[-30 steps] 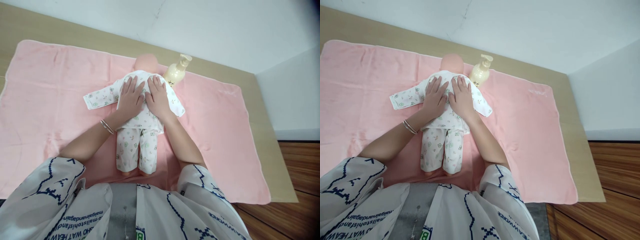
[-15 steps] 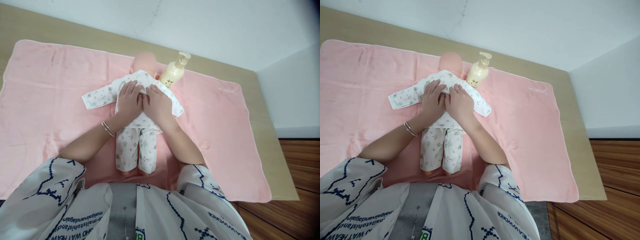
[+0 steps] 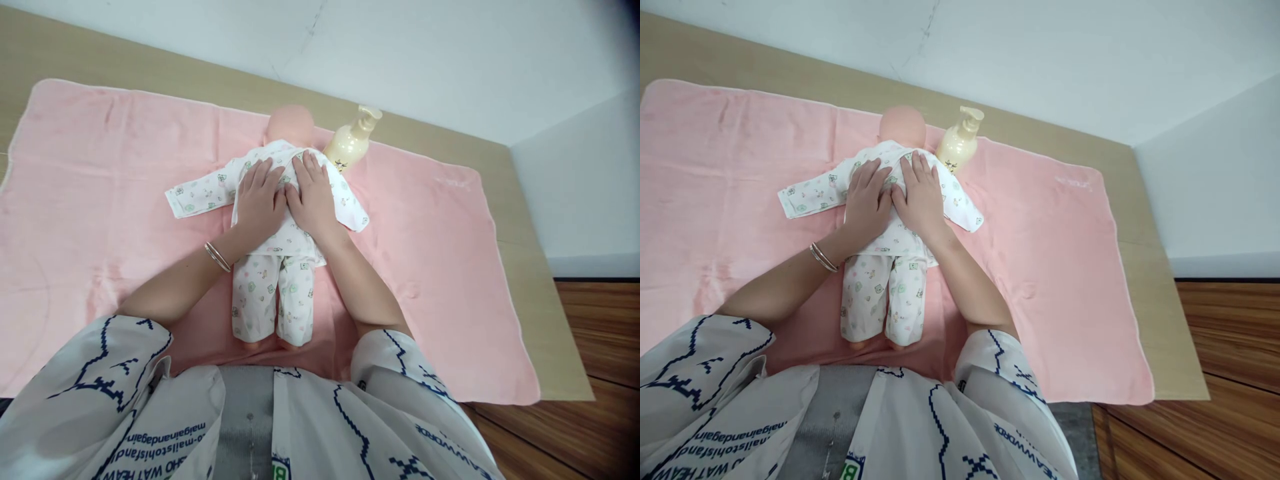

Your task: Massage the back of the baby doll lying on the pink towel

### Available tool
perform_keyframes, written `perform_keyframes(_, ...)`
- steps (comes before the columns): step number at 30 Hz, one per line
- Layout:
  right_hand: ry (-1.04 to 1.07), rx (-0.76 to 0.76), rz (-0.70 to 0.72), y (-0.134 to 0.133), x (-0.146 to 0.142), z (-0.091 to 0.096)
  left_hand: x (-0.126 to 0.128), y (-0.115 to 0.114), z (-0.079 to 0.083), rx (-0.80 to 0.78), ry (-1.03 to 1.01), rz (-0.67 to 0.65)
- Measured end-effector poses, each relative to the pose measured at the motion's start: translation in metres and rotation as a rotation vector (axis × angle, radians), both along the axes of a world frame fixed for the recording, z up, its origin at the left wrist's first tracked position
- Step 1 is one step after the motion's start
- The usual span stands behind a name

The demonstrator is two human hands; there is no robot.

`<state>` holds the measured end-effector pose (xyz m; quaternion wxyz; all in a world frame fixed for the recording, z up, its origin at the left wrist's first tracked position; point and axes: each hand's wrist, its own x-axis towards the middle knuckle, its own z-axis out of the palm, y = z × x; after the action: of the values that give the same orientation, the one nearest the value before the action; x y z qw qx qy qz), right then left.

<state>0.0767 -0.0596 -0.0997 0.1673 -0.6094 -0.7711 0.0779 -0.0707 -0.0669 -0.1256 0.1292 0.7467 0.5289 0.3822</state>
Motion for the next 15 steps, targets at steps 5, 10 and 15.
perform_keyframes(5, -0.001, -0.001, -0.006, -0.004, -0.002, 0.005, -0.001, 0.001, -0.002, -0.016, 0.003, -0.004)
perform_keyframes(10, -0.019, -0.016, -0.085, -0.008, -0.005, 0.009, -0.002, 0.006, -0.013, -0.024, -0.074, 0.034)
perform_keyframes(15, 0.059, 0.016, -0.024, 0.000, 0.003, 0.002, -0.002, 0.011, -0.020, 0.026, -0.060, -0.001)
